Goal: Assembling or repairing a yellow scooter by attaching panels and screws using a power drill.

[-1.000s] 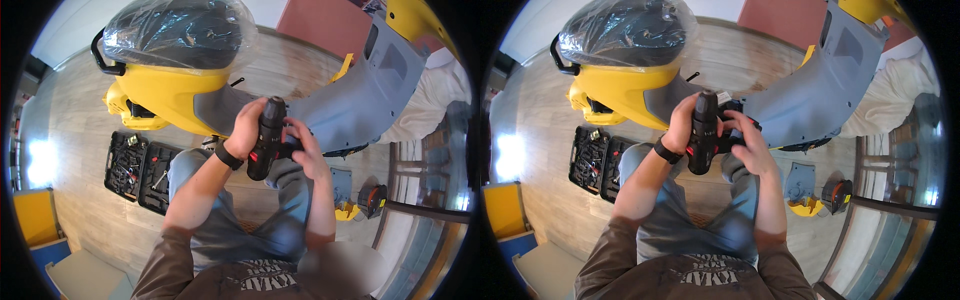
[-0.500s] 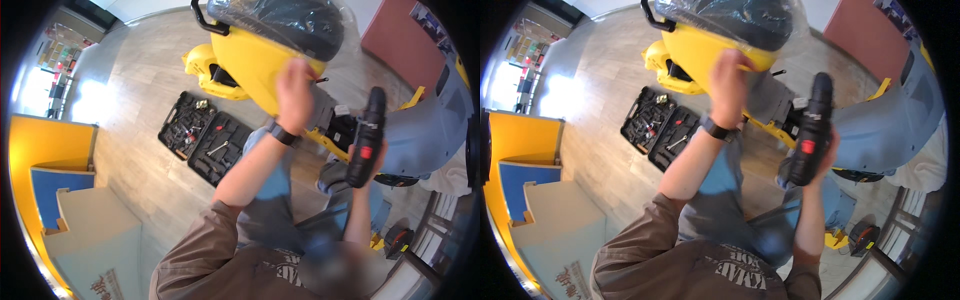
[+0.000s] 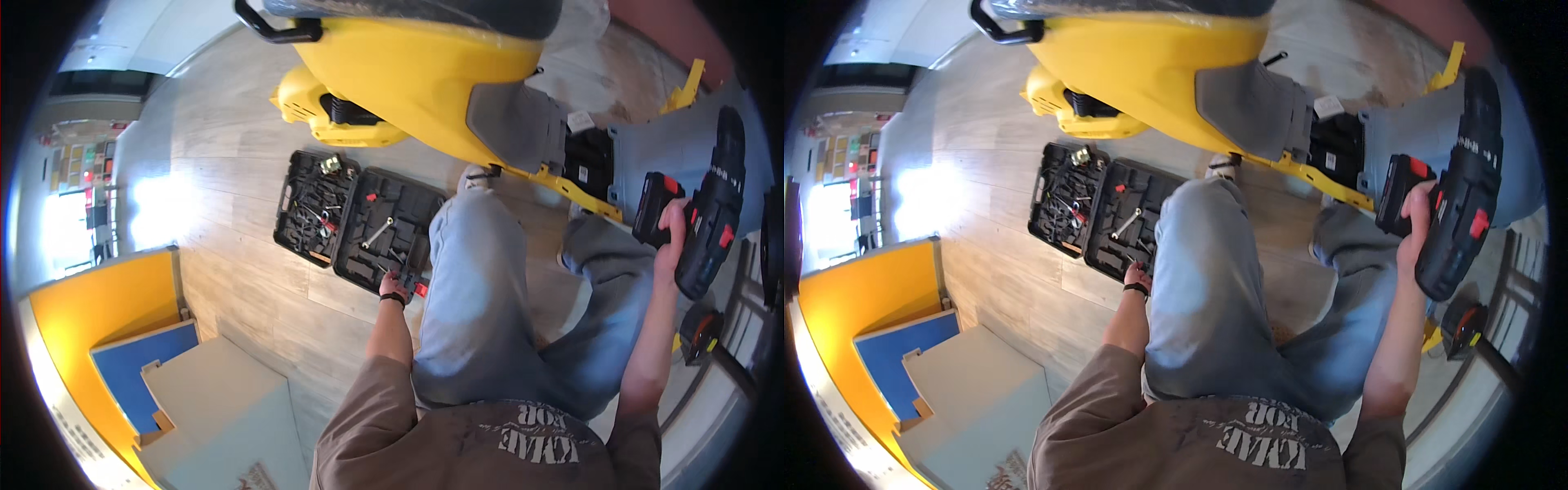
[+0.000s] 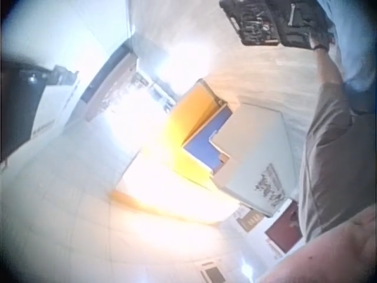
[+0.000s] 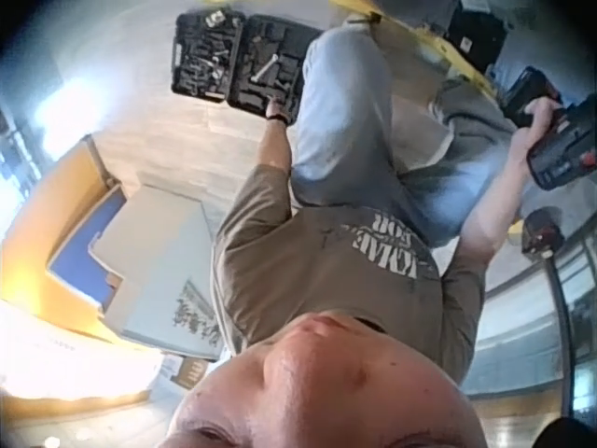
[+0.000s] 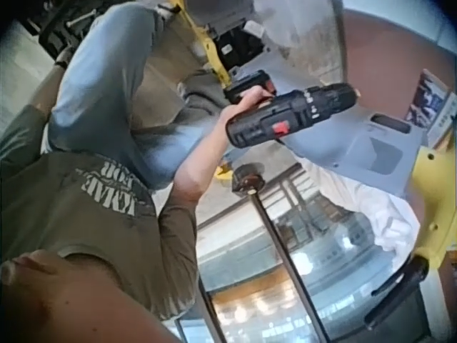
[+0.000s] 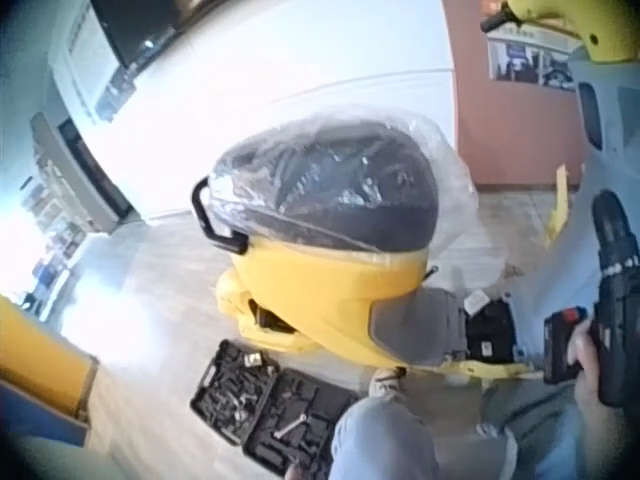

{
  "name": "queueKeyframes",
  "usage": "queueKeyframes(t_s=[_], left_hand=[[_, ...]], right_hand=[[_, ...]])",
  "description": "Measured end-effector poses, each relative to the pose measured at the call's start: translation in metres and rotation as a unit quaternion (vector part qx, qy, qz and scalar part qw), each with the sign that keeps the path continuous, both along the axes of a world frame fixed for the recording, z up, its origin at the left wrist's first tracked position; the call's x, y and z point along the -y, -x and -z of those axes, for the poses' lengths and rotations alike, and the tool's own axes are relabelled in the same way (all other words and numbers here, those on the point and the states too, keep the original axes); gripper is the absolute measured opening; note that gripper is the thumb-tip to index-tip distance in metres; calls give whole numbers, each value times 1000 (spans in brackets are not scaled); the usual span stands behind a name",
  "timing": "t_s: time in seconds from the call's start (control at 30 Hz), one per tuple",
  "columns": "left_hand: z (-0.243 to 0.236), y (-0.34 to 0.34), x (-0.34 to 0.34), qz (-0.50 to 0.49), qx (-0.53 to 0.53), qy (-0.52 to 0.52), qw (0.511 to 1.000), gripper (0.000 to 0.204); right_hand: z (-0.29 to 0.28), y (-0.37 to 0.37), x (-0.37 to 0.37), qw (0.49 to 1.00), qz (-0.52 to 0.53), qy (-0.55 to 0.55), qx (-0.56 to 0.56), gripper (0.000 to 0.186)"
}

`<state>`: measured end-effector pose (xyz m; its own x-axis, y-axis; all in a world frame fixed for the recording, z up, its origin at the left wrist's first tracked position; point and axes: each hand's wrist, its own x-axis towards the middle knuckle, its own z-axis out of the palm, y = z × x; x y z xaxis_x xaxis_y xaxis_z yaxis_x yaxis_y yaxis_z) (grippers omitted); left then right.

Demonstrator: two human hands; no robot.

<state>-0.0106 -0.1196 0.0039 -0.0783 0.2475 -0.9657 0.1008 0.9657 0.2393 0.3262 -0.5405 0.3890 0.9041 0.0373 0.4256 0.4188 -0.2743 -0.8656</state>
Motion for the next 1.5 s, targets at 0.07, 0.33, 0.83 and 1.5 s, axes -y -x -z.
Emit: queueKeyframes(t_s=[0.07, 0.33, 0.83, 1.5], left_hand=[[3, 9, 3, -7, 27, 23, 999, 18], [-13, 1, -47, 55, 7, 78, 995, 41], [-437, -270, 109, 302, 618, -306, 658, 26], [-426, -395, 197, 185, 795, -16, 577, 20]], right_hand=[[-3, -1, 3, 1000, 3, 14, -25, 11], [-6, -1, -15, 982, -108, -126, -94, 15], [6, -2, -1, 986, -74, -114, -98, 25], [-12, -7, -8, 612, -470, -514, -376, 53]])
